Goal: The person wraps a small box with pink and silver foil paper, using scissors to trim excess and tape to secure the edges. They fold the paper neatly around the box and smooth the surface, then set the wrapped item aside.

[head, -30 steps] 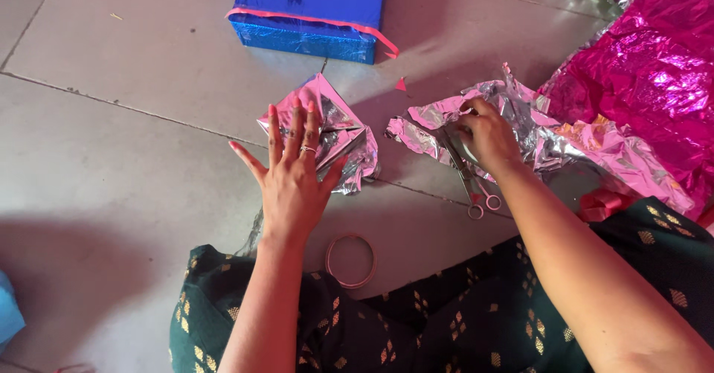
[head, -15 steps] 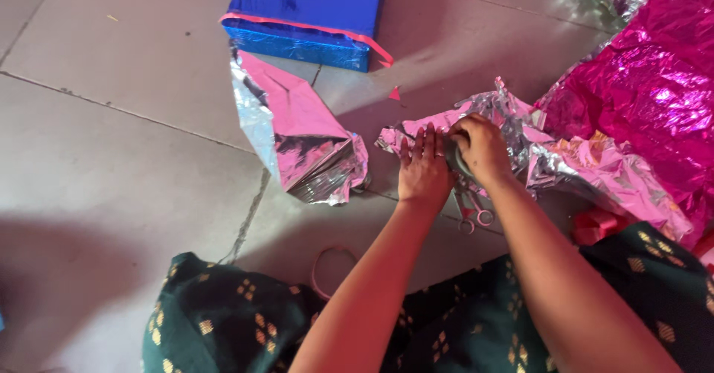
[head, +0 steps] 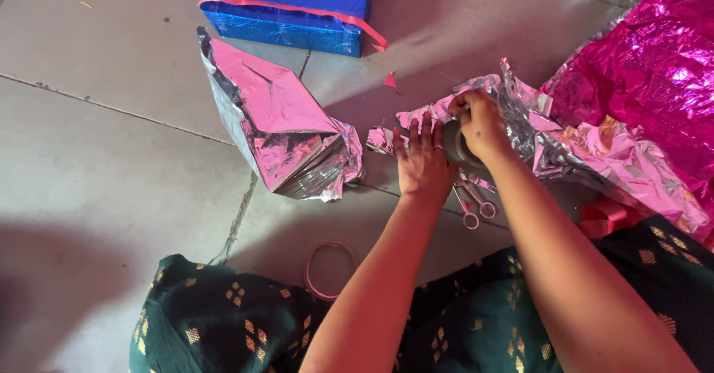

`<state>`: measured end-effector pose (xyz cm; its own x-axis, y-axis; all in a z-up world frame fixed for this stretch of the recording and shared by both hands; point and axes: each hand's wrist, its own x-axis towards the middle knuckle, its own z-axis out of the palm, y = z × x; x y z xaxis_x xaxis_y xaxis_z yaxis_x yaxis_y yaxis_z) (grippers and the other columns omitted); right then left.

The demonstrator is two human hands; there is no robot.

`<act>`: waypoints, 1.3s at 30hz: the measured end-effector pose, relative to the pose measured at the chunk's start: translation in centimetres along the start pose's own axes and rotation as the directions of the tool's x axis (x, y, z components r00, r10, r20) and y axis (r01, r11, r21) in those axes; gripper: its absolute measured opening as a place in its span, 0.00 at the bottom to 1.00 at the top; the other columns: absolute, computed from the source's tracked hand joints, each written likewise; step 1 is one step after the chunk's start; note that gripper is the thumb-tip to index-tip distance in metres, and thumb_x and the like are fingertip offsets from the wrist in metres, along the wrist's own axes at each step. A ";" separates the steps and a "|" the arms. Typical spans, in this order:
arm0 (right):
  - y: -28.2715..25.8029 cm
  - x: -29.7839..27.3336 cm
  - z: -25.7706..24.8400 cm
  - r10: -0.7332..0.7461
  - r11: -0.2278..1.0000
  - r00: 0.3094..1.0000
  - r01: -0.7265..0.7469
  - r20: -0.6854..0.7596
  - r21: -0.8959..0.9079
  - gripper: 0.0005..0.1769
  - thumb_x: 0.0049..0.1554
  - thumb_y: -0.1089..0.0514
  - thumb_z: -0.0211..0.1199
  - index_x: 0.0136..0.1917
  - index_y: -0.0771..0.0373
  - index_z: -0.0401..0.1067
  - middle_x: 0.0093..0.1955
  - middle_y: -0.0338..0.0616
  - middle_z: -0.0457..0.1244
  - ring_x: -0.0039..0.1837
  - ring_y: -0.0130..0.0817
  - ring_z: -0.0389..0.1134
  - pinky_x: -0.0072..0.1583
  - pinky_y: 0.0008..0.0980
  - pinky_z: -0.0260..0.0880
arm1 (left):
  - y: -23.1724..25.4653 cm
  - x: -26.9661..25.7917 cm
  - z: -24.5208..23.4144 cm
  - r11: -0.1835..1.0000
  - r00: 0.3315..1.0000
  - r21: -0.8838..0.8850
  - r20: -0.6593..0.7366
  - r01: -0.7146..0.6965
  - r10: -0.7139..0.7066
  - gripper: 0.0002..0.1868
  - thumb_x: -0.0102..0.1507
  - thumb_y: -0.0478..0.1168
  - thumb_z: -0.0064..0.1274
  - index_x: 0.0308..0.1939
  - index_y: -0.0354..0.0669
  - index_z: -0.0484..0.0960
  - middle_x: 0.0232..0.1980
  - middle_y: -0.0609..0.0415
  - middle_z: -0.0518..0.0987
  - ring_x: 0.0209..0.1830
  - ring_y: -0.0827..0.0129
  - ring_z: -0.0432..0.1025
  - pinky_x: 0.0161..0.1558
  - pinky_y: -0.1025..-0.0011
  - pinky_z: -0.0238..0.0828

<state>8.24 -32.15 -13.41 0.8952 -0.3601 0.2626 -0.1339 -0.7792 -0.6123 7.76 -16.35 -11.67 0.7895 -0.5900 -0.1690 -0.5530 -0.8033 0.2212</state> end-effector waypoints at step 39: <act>-19.0 -3.1 -6.3 -0.145 0.896 0.959 0.023 0.244 0.443 0.11 0.67 0.54 0.57 0.59 0.60 0.72 0.55 0.38 0.70 0.58 0.29 0.70 0.58 0.32 0.69 | -15.3 -16.2 -14.7 0.827 0.501 -0.541 -0.764 -0.155 -0.406 0.45 0.60 0.30 0.62 0.78 0.33 0.54 0.79 0.33 0.57 0.80 0.38 0.53 0.76 0.53 0.54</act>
<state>5.37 -19.51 2.11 0.9815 -0.1070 0.1586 0.0889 -0.4792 -0.8732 7.32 6.72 1.82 0.8234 0.0929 0.5599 -0.4358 -0.5285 0.7285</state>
